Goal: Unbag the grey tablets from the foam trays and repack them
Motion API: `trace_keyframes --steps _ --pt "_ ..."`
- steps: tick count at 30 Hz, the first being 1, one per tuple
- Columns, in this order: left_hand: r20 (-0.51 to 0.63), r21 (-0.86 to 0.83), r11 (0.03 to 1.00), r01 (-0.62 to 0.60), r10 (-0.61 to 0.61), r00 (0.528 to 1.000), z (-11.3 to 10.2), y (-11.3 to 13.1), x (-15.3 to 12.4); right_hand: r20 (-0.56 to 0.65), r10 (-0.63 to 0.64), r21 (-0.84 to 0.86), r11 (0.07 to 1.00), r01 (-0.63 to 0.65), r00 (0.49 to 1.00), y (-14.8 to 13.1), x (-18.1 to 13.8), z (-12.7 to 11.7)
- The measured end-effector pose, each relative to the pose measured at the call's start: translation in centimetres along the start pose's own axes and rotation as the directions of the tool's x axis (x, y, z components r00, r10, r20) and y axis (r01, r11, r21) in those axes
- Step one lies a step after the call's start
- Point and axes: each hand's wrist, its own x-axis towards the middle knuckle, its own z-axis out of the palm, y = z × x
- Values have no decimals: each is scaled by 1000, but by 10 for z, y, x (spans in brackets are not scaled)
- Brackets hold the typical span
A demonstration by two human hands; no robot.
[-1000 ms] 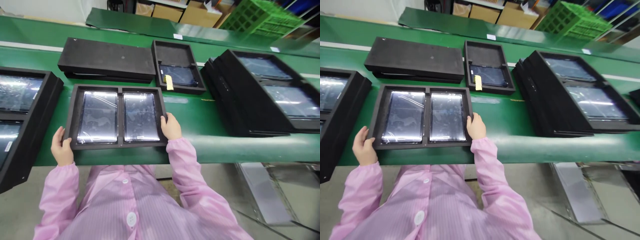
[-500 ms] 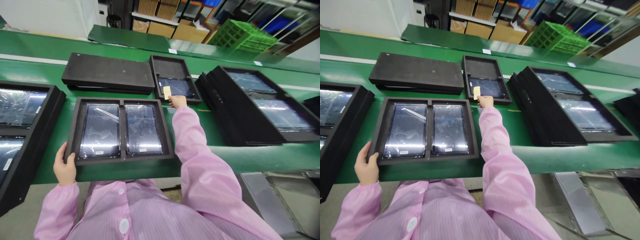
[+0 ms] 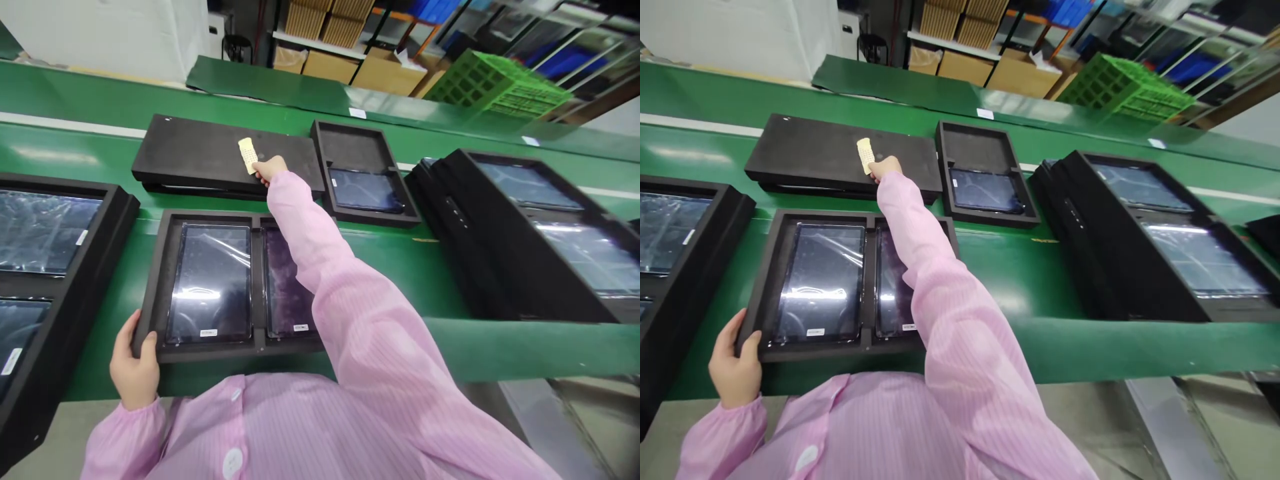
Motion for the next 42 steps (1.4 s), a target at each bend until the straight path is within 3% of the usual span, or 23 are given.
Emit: trace_keyframes --steps 4,7,10,12,13,15,16,17,19,20,21,22,24,26,32,36,38,39,42 --pt "-3 36 999 2 -2 1000 -2 -1 1 75 -7 25 1000 5 997 -3 -15 4" --pt "-20 63 998 -23 25 999 -1 -2 3 78 -32 11 999 31 996 10 -25 -12" --pt "-38 71 995 -64 67 997 0 -2 4 -24 -131 -96 987 128 991 50 -34 -60" --pt "-52 84 993 -80 84 995 1 -4 5 -160 -324 -405 883 238 932 89 -41 -108" --pt "-70 94 991 -98 105 992 1 -5 5 -230 -393 -566 798 205 890 111 -46 -132" --pt "-133 140 969 -203 221 966 2 -8 4 -290 -407 -629 763 148 866 154 -57 -175" --pt "-165 170 932 -321 348 923 2 -9 3 -293 -408 -645 752 136 864 174 -63 -191" --pt "-170 200 857 -475 508 844 2 -9 1 -284 -410 -653 745 138 867 193 -68 -203" --pt "-68 208 610 -765 789 610 2 -4 -6 -264 -427 -660 734 161 865 223 -74 -215" --pt "39 158 492 -856 863 503 2 0 -11 -267 -441 -659 732 172 857 234 -74 -216" --pt "159 90 418 -904 890 427 2 5 -16 -280 -457 -656 733 179 844 243 -72 -215" --pt "270 31 400 -916 879 393 2 11 -22 -300 -472 -652 736 183 829 248 -68 -213" --pt "410 -1 441 -898 819 401 4 22 -30 -342 -495 -640 745 188 799 254 -57 -209" --pt "459 56 459 -887 777 431 6 29 -35 -365 -506 -630 752 193 782 254 -45 -206" --pt "477 95 498 -862 737 479 8 35 -35 -420 -484 -646 753 122 768 251 -32 -207" --pt "428 86 489 -868 769 475 6 29 -38 -431 -430 -681 732 26 794 216 -42 -207" --pt "325 112 490 -865 804 497 1 22 -40 -357 -470 -710 698 92 807 178 -57 -191" --pt "260 145 500 -854 813 520 -2 19 -40 -263 -550 -736 646 204 792 155 -68 -176" --pt "131 330 588 -739 747 652 -14 18 -31 122 -665 -689 478 545 736 93 -108 -109"
